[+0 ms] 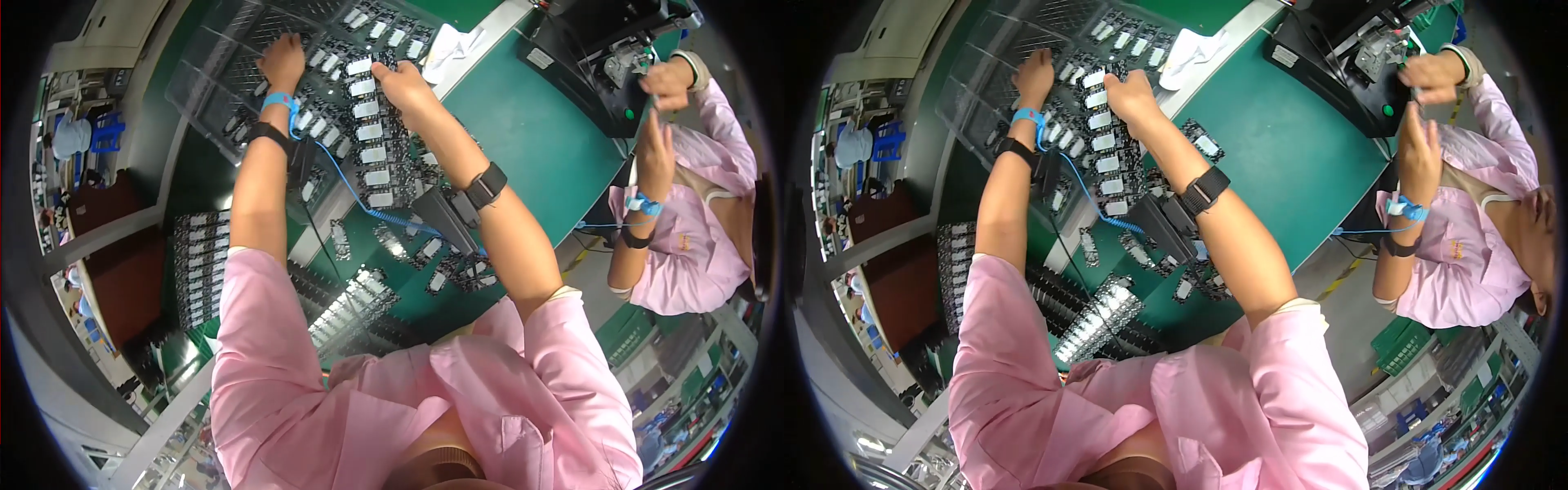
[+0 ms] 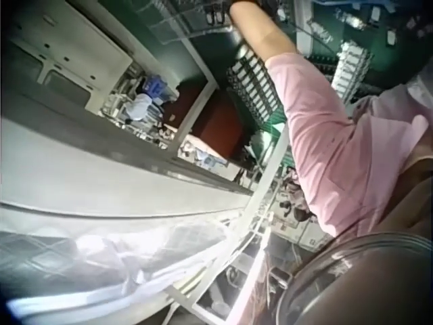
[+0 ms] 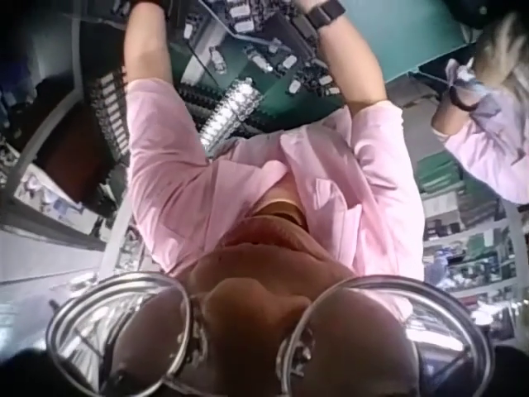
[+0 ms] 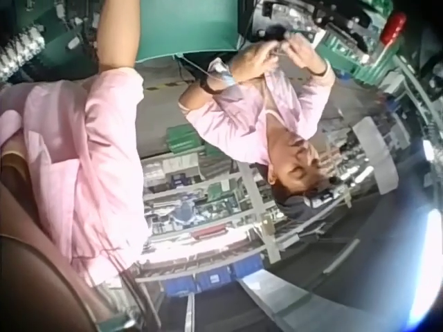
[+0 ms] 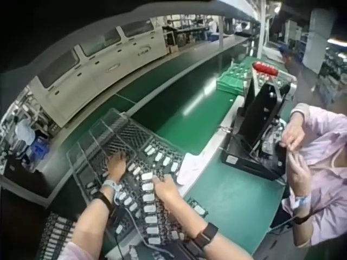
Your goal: The person separates circuit boards from a panel by hand, stacks them, and places them into a tray. The person then removes the individual circuit boards from the tray and arranges them on the work surface.
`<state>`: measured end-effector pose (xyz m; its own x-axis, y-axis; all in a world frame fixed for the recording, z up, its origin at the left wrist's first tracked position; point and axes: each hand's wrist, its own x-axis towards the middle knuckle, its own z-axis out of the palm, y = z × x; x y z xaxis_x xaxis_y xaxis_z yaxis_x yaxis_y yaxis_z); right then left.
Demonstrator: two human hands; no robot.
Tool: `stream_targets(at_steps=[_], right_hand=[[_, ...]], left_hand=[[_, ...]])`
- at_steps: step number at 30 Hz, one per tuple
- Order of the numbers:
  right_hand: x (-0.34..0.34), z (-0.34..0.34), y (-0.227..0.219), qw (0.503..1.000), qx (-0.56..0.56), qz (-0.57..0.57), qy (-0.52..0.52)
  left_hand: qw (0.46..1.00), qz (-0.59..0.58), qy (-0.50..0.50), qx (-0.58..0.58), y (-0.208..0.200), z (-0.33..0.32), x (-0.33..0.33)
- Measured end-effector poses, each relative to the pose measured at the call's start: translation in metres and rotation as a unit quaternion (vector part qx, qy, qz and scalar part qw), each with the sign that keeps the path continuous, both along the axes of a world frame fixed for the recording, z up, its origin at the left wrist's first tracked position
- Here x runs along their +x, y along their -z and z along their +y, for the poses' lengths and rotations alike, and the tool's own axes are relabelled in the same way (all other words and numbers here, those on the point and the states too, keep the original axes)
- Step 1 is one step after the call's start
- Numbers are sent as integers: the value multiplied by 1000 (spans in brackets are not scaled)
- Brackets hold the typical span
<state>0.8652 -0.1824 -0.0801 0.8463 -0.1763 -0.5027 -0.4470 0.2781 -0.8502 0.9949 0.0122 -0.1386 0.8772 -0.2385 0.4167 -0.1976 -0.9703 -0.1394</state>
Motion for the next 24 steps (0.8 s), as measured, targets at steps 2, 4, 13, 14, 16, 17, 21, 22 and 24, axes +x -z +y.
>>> stream_targets(at_steps=[2,4,13,14,16,17,21,22,24], right_hand=[[2,-7,9,999,-18,19,-20],[5,-12,18,997,-44,-26,-58],[36,12,-22,909,-259,-296,-136],[33,12,-24,906,-292,-296,-83],[27,-2,-28,902,-323,-274,-83],[24,4,-39,899,-335,-268,-89],[17,4,-37,944,-213,-222,-122],[17,-7,-16,962,-164,-176,-128],[8,-22,11,956,-208,-180,-98]], left_hand=[[998,-53,25,-28,0,-6,-1],[980,-165,75,-77,-14,-10,-2],[929,216,136,-267,-138,-69,-51],[915,244,91,-307,-136,-69,-49],[869,306,5,-388,-122,-77,-43],[872,299,1,-386,-101,-53,-27],[799,480,13,-362,-39,78,85],[859,396,18,-324,-4,56,74],[949,195,26,-245,28,11,57]])
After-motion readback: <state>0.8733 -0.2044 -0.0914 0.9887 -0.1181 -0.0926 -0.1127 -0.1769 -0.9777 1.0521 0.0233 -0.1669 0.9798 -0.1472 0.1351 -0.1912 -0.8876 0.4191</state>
